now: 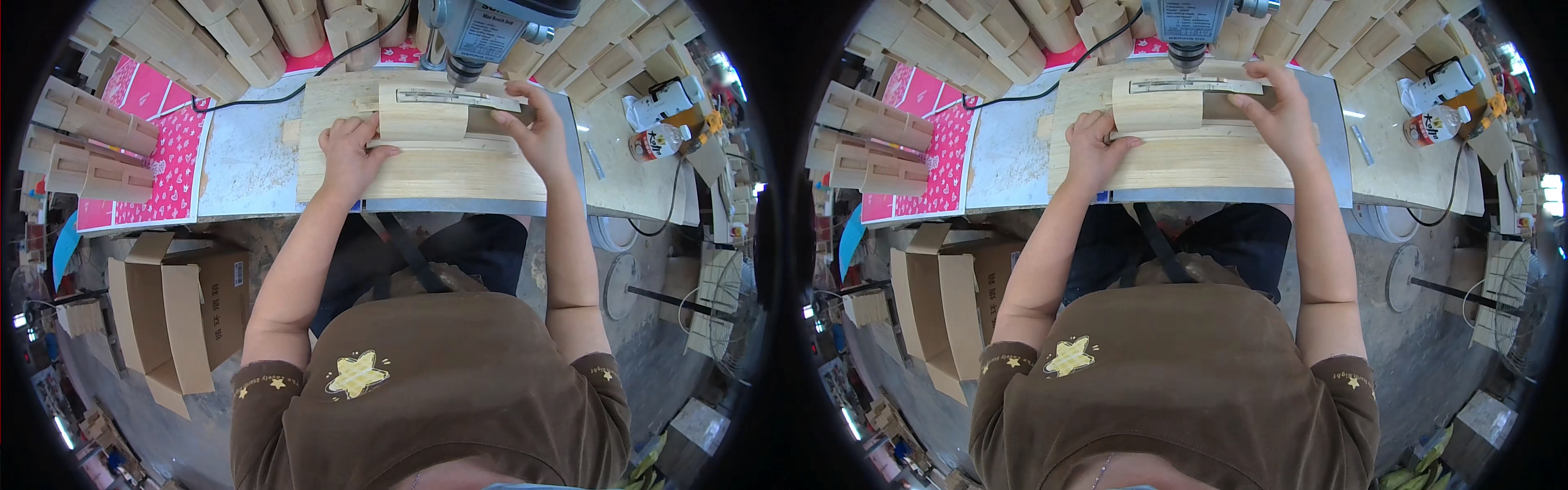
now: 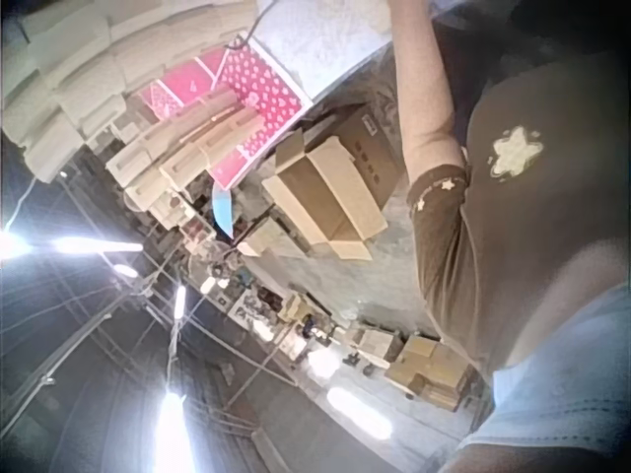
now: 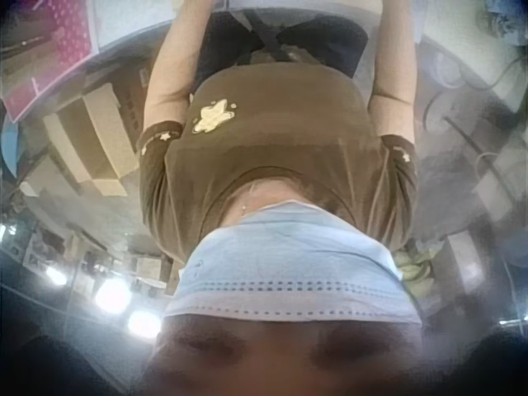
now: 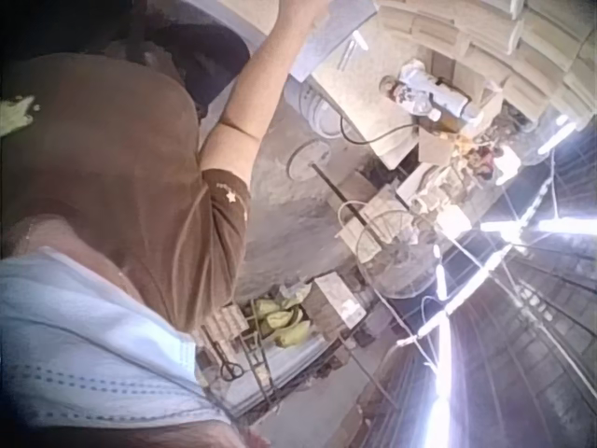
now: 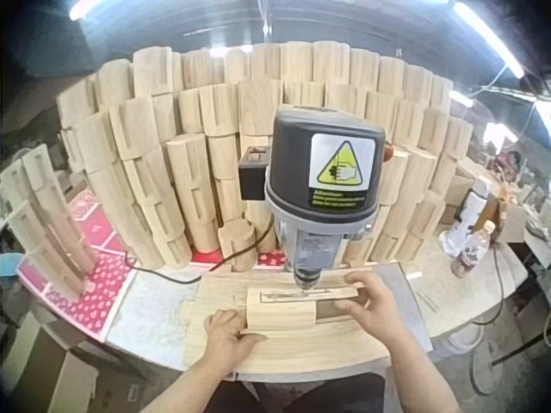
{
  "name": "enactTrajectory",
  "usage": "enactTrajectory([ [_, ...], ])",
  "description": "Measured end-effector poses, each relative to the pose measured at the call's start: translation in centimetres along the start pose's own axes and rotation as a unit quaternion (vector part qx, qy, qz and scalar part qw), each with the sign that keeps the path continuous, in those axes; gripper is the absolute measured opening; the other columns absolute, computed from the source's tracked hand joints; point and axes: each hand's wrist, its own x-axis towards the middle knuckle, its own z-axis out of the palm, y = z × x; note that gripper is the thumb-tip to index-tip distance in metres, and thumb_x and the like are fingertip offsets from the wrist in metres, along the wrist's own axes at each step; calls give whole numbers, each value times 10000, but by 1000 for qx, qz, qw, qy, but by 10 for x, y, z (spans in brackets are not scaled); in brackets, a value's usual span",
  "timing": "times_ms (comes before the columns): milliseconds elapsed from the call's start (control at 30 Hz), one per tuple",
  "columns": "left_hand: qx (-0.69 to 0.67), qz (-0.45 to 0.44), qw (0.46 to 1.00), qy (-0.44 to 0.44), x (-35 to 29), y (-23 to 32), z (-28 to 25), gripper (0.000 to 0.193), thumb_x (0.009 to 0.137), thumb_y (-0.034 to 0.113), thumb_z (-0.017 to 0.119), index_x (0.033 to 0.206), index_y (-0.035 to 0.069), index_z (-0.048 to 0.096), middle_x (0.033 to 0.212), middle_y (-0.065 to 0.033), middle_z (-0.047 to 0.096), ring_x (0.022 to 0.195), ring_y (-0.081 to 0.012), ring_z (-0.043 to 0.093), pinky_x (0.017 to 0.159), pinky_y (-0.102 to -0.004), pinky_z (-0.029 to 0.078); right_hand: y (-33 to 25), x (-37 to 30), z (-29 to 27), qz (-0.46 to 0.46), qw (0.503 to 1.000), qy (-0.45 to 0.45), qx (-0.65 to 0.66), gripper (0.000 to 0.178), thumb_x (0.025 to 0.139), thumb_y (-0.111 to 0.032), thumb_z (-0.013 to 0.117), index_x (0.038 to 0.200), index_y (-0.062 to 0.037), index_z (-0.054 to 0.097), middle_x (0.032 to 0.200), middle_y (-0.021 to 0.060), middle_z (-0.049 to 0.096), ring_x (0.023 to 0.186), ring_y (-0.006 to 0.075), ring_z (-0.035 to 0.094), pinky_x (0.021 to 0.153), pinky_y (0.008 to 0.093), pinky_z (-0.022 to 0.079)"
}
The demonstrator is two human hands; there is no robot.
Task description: Using a drill press to make precise holes or alignments into cylindrical wood blocks held inside a positioning jig.
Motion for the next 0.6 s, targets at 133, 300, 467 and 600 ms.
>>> enactTrajectory([
  [133,0,0,1000,-8,1,-4,0,531,602,284,771,1075,83,638,767,8,536,846,-199,483,824,-371,270,-8,50,-42,-108,977,164,80,293,819,-108,662,1091,-43,574,1006,31,584,909,107,536,782,236,441],
  [300,-6,17,1000,-7,2,-2,0,513,606,283,770,1061,85,640,751,4,521,823,-198,485,799,-364,272,-86,146,-85,3,978,200,61,457,944,-412,437,832,-11,625,664,19,555,668,116,516,607,245,418],
  [467,1,16,1000,-10,1,-6,2,494,612,282,767,1054,99,641,738,3,509,810,-194,485,783,-359,270,-107,140,-80,-62,989,114,-69,368,906,-306,467,731,-10,597,637,21,529,610,106,485,575,255,393],
  [600,-4,29,1000,-7,2,-3,2,485,613,273,767,1047,97,642,731,5,505,807,-191,486,783,-360,270,-125,90,-97,1,987,85,-136,332,864,-261,462,763,24,600,650,80,571,623,154,531,589,294,418],
])
